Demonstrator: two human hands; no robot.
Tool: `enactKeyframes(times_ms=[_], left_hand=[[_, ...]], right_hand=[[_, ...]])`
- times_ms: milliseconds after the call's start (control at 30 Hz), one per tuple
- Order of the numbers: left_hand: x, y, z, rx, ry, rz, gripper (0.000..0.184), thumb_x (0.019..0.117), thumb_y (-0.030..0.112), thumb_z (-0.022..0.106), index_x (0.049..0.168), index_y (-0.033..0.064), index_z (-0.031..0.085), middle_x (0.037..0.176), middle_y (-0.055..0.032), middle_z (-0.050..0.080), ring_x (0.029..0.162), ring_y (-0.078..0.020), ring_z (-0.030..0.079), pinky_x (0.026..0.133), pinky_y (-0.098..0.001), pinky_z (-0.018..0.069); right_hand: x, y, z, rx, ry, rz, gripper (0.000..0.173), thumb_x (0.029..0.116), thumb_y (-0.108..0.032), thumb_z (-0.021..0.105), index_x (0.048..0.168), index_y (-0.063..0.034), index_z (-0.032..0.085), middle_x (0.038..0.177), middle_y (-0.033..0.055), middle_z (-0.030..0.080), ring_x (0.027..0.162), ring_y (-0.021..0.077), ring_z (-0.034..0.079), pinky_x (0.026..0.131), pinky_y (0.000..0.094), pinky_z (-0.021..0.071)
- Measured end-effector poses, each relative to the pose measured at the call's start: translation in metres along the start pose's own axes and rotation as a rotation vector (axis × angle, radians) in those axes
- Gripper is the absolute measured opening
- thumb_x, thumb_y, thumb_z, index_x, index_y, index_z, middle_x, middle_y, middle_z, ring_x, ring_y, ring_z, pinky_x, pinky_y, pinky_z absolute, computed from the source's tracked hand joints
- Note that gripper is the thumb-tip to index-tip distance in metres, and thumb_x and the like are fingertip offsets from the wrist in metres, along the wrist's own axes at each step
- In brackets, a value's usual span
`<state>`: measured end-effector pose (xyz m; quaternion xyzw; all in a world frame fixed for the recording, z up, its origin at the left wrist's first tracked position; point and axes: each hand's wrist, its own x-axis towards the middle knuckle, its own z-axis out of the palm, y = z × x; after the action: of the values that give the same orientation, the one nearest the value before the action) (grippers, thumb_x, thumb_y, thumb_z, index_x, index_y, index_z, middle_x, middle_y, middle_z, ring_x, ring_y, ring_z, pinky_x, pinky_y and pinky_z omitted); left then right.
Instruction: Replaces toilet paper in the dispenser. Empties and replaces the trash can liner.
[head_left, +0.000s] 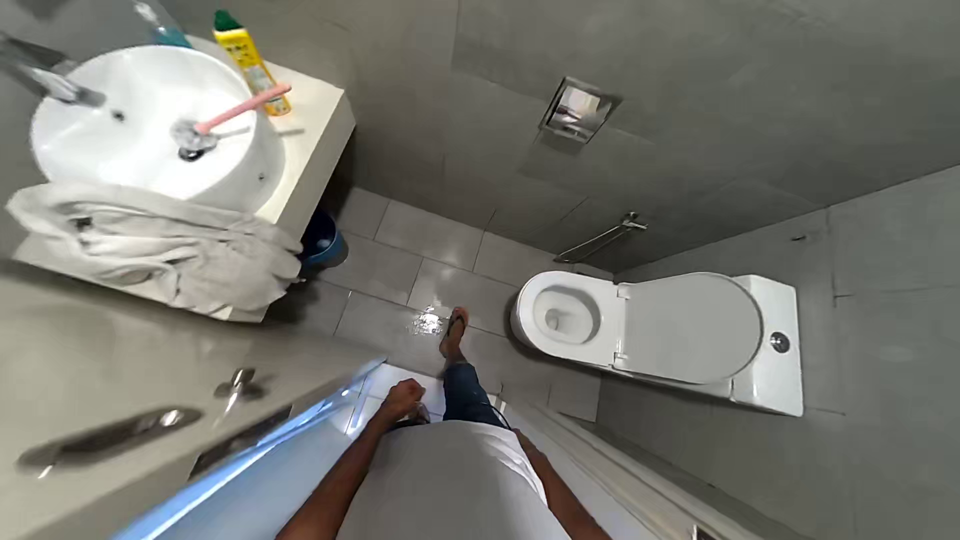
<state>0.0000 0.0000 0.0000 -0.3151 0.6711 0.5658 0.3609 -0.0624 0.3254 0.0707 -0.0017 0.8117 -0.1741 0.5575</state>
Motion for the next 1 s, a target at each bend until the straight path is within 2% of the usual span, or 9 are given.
enactKeyframes(times_ms=[67, 133, 267, 367, 567, 700, 800, 867, 1000], left_hand=[[0.016, 0.009, -0.032, -0.224, 0.117, -0.074, 0.035, 0.1081, 0.023, 0.052, 0.132, -0.0024, 0.059, 0.12, -0.022, 0.067, 0.103, -0.032, 0.068, 0.089, -0.0506, 0.0538], [0.034, 0.02, -0.067, -0.432, 0.289, -0.135, 0.035, 0.109, 0.022, 0.049, 0.134, -0.0014, 0.057, 0.121, -0.0212, 0.068, 0.102, -0.0299, 0.068, 0.087, -0.0489, 0.0542], [0.084, 0.045, -0.117, -0.744, 0.634, -0.191, 0.034, 0.1098, 0.02, 0.046, 0.132, -0.004, 0.055, 0.113, -0.0194, 0.065, 0.09, -0.022, 0.064, 0.079, -0.0409, 0.054], [0.109, 0.085, -0.143, -0.862, 0.78, -0.206, 0.03, 0.1084, 0.019, 0.047, 0.125, -0.0043, 0.057, 0.105, -0.0157, 0.066, 0.085, -0.0177, 0.063, 0.076, -0.0371, 0.0541], [0.164, 0.226, -0.197, -0.736, 0.552, -0.022, 0.033, 0.1091, 0.021, 0.048, 0.127, -0.0057, 0.056, 0.107, -0.0165, 0.068, 0.091, -0.0192, 0.067, 0.079, -0.037, 0.0564], [0.237, 0.336, -0.23, -0.57, 0.278, 0.053, 0.031, 0.1092, 0.02, 0.049, 0.126, -0.0045, 0.059, 0.106, -0.0137, 0.068, 0.09, -0.0162, 0.067, 0.079, -0.0327, 0.0566], [0.293, 0.393, -0.235, -0.366, 0.108, 0.083, 0.035, 0.1084, 0.022, 0.052, 0.13, -0.0037, 0.058, 0.116, -0.0182, 0.068, 0.099, -0.0219, 0.067, 0.088, -0.0392, 0.0556], [0.323, 0.433, -0.236, -0.244, 0.022, 0.16, 0.036, 0.1085, 0.023, 0.05, 0.131, -0.0038, 0.057, 0.121, -0.0213, 0.068, 0.107, -0.0286, 0.068, 0.094, -0.0476, 0.0548], [0.349, 0.508, -0.221, -0.266, -0.009, 0.306, 0.029, 0.1078, 0.02, 0.051, 0.122, -0.0022, 0.062, 0.112, -0.0176, 0.069, 0.101, -0.0246, 0.068, 0.09, -0.0437, 0.0559]], right_hand=[[0.108, 0.01, -0.031, -0.227, -0.164, -0.055, 0.043, 0.1064, -0.028, 0.052, 0.142, -0.005, 0.057, 0.139, 0.0231, 0.061, 0.131, 0.038, 0.058, 0.11, 0.0586, 0.044], [0.163, -0.026, -0.086, -0.309, -0.197, -0.073, 0.044, 0.1035, -0.027, 0.058, 0.142, -0.0053, 0.057, 0.135, 0.0242, 0.063, 0.127, 0.0405, 0.059, 0.108, 0.061, 0.045], [0.221, -0.128, -0.23, -0.333, -0.058, -0.131, 0.045, 0.1028, -0.026, 0.06, 0.141, -0.003, 0.057, 0.133, 0.0257, 0.063, 0.126, 0.0418, 0.06, 0.107, 0.0618, 0.0454], [0.237, -0.198, -0.331, -0.267, 0.119, -0.18, 0.054, 0.1045, -0.029, 0.056, 0.15, -0.0018, 0.046, 0.137, 0.0252, 0.061, 0.13, 0.0409, 0.058, 0.11, 0.0592, 0.0442], [0.247, -0.292, -0.503, 0.249, 0.856, -0.256, 0.078, 0.0941, -0.031, 0.073, 0.153, 0.0035, 0.034, 0.147, 0.0294, 0.049, 0.132, 0.0413, 0.054, 0.108, 0.0551, 0.048], [0.256, -0.318, -0.578, 0.625, 1.025, -0.272, 0.1, 0.0917, -0.036, 0.075, 0.161, -0.0006, 0.013, 0.156, 0.0251, 0.039, 0.139, 0.0331, 0.048, 0.111, 0.0457, 0.0446], [0.261, -0.326, -0.592, 0.739, 0.998, -0.299, 0.089, 0.0942, -0.035, 0.071, 0.158, -0.0043, 0.018, 0.145, 0.0176, 0.051, 0.129, 0.0227, 0.055, 0.104, 0.0416, 0.0494], [0.261, -0.329, -0.591, 0.754, 1.086, -0.308, 0.076, 0.0945, -0.035, 0.07, 0.152, -0.0027, 0.032, 0.129, 0.0133, 0.058, 0.116, 0.0185, 0.058, 0.096, 0.0388, 0.0504], [0.242, -0.319, -0.593, 0.785, 1.212, -0.403, 0.046, 0.1012, -0.027, 0.06, 0.135, -0.0003, 0.046, 0.111, 0.0056, 0.061, 0.096, 0.0128, 0.063, 0.086, 0.0336, 0.0563]])
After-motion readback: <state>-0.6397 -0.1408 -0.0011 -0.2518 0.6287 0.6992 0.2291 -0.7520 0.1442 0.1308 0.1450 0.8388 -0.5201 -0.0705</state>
